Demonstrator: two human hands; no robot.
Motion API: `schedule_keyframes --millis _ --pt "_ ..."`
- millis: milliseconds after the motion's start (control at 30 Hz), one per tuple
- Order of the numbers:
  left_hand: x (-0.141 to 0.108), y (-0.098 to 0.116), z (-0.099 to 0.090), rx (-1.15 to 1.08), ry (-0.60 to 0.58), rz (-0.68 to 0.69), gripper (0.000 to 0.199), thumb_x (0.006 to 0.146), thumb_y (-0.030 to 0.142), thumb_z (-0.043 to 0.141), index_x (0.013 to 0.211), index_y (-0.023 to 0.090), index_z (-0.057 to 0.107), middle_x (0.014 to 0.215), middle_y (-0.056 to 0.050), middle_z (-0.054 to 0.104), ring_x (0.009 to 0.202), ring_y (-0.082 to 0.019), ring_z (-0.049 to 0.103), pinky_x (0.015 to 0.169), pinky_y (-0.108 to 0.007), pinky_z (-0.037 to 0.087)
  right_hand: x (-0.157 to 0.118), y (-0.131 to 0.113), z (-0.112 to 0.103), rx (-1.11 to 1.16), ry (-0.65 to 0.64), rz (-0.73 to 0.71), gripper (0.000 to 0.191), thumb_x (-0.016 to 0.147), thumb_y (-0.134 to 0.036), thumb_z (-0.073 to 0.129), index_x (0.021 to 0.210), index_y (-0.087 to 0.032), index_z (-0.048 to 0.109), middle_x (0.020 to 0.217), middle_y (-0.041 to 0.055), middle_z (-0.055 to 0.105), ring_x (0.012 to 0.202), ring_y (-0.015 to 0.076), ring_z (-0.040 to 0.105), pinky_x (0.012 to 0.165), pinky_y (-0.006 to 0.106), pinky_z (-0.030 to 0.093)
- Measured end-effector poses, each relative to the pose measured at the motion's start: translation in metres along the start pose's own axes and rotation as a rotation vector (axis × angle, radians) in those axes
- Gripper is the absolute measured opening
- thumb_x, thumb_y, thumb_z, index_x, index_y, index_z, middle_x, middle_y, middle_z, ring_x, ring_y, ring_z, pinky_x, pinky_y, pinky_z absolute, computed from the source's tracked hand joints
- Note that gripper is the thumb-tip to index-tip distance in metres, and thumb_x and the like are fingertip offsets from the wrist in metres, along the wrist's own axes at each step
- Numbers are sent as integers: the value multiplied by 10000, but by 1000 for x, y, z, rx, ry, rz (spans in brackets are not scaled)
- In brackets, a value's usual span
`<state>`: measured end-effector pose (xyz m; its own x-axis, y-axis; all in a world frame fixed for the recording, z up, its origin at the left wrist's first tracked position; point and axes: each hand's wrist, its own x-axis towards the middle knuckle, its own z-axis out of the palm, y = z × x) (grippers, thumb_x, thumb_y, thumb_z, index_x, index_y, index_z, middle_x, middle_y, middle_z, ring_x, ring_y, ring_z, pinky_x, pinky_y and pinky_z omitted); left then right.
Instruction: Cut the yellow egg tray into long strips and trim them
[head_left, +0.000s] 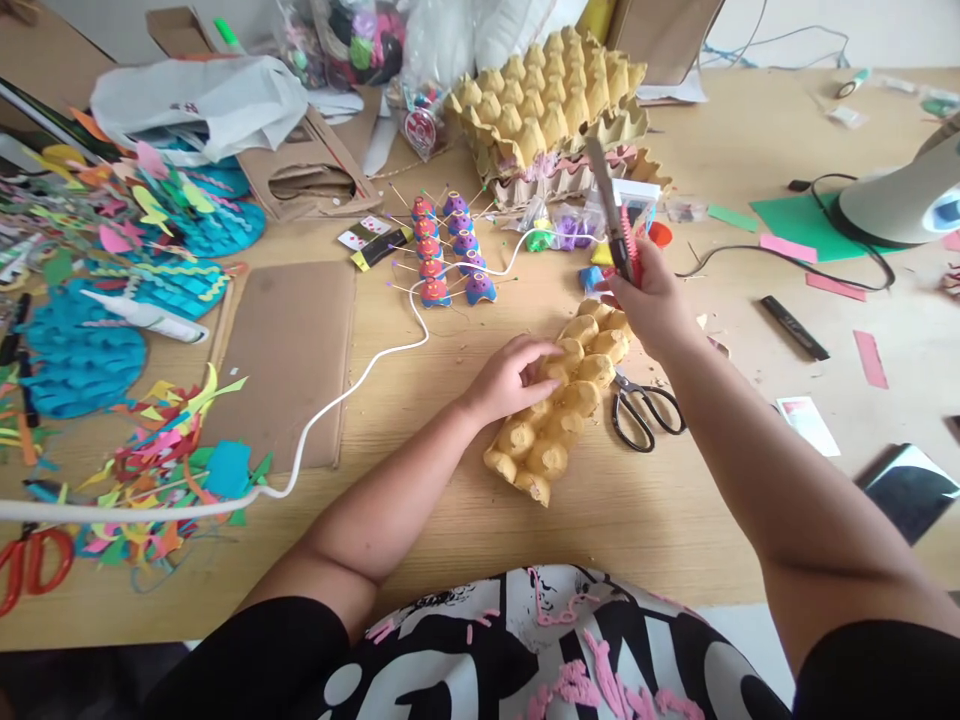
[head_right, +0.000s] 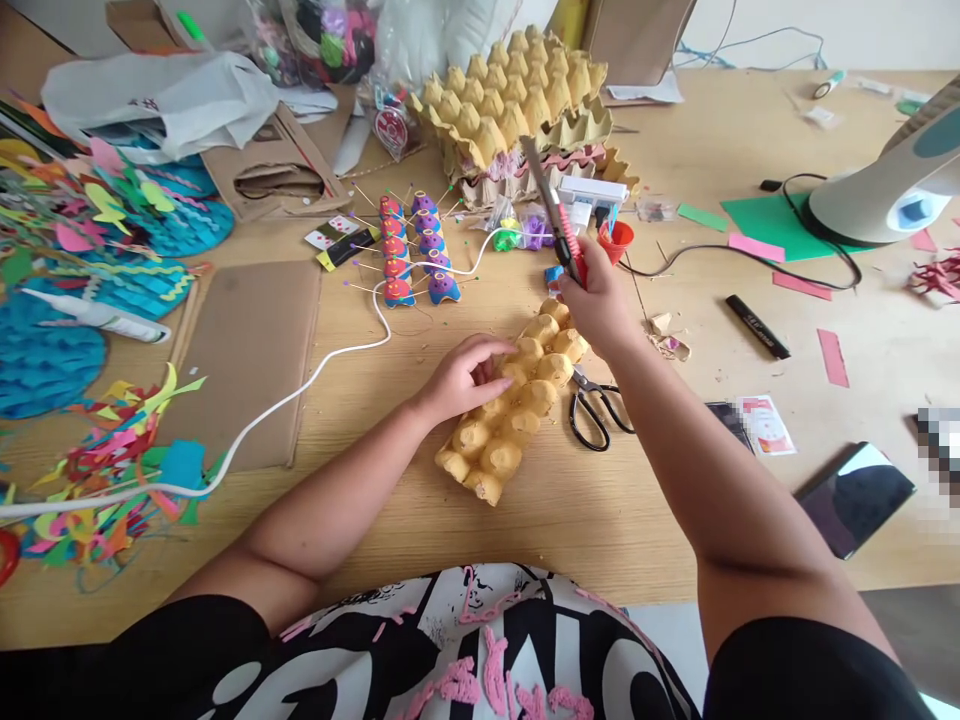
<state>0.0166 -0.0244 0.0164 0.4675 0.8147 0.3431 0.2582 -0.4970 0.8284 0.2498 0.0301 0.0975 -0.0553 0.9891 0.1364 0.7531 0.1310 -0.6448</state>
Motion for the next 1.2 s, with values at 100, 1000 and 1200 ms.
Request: schedule_keyframes --millis 100,1000,1200 --pt "0 2 0 60 -15 73 376 906 282 708 1274 216 678 1274 -110 682 1104 -214 675 984 -384 598 -27 18 3 153 190 124 487 967 -300 417 1453 -271 433 1184 64 641 1067 225 682 837 379 563" --pt "-1 -6 3 424 -31 124 444 925 478 710 1304 245 713 1507 -117 581 1418 -323 483 1236 -524 404 -103 -29 -23 -412 -127 129 541 995 -361 438 1529 -353 527 1005 77 780 825 256 682 657 313 408" --pt "-1 -5 2 408 -84 92 395 900 434 710 1235 226 743 1542 -106 576 1445 -326 476 1248 -530 400 -106 -65 -12 -627 -189 152 537 1006 -322 424 1524 -348 562 995 75 811 809 240 704 625 303 353"
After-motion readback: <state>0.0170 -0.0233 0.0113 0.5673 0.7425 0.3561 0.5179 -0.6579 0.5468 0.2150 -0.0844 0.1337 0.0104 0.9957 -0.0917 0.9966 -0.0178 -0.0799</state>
